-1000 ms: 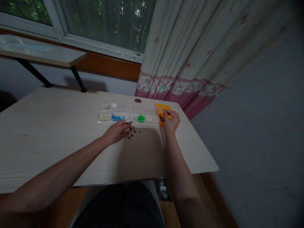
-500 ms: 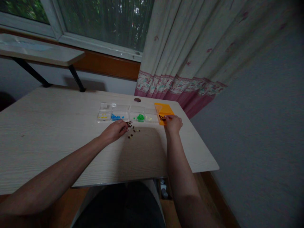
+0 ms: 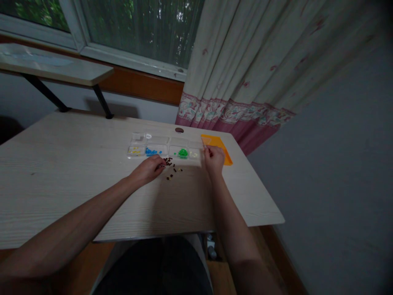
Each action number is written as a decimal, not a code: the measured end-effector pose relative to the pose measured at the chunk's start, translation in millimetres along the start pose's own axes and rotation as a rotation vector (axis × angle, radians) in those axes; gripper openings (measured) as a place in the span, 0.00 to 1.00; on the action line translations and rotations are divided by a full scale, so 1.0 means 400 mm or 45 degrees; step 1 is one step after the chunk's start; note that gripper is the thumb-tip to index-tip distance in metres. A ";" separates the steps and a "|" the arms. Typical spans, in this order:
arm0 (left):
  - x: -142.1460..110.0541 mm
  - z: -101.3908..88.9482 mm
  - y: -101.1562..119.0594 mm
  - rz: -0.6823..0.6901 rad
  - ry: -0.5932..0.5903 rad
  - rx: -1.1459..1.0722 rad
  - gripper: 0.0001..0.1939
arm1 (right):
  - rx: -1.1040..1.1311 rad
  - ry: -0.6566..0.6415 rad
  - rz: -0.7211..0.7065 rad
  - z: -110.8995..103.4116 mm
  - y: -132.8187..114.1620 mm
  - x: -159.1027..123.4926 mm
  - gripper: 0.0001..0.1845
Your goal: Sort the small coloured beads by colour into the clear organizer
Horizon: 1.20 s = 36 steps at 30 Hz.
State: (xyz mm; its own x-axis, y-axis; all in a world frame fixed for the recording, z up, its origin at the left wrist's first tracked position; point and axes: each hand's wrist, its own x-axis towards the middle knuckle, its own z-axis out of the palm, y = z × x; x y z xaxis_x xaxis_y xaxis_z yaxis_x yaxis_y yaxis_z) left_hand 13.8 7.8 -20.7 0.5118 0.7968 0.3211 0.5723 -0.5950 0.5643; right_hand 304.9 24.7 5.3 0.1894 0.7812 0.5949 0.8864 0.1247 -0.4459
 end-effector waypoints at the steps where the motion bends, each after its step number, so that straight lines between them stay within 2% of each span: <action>1: 0.000 0.000 -0.001 0.008 0.000 -0.001 0.09 | 0.039 -0.059 -0.085 0.012 -0.020 -0.011 0.16; 6: 0.000 -0.008 -0.001 0.018 -0.003 -0.012 0.11 | 0.203 -0.405 -0.514 0.067 -0.115 -0.075 0.12; 9: -0.001 -0.012 0.002 -0.041 0.032 -0.046 0.11 | 0.198 -0.553 -0.644 0.081 -0.152 -0.098 0.11; 12: -0.001 -0.012 0.001 -0.100 0.084 -0.116 0.14 | 0.197 -0.629 -0.714 0.084 -0.169 -0.104 0.10; 21: 0.004 -0.001 -0.010 -0.202 0.141 -0.362 0.18 | 0.209 -0.526 -0.704 0.088 -0.181 -0.109 0.10; 30: 0.004 -0.002 -0.006 -0.251 0.136 -0.369 0.21 | 0.251 -0.502 -0.694 0.084 -0.186 -0.112 0.10; 33: 0.004 -0.003 -0.005 -0.225 0.107 -0.354 0.22 | 0.256 -0.501 -0.690 0.083 -0.187 -0.112 0.10; 36: 0.003 -0.017 -0.010 -0.115 0.054 -0.325 0.22 | 0.251 -0.472 -0.654 0.075 -0.182 -0.107 0.11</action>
State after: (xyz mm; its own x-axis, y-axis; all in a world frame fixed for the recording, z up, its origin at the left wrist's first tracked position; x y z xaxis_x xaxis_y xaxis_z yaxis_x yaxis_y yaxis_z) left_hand 7.9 11.7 -17.3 0.4358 0.8522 0.2896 0.4315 -0.4801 0.7637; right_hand 219.7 0.8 -7.8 -0.4260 0.7469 0.5105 0.7245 0.6196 -0.3019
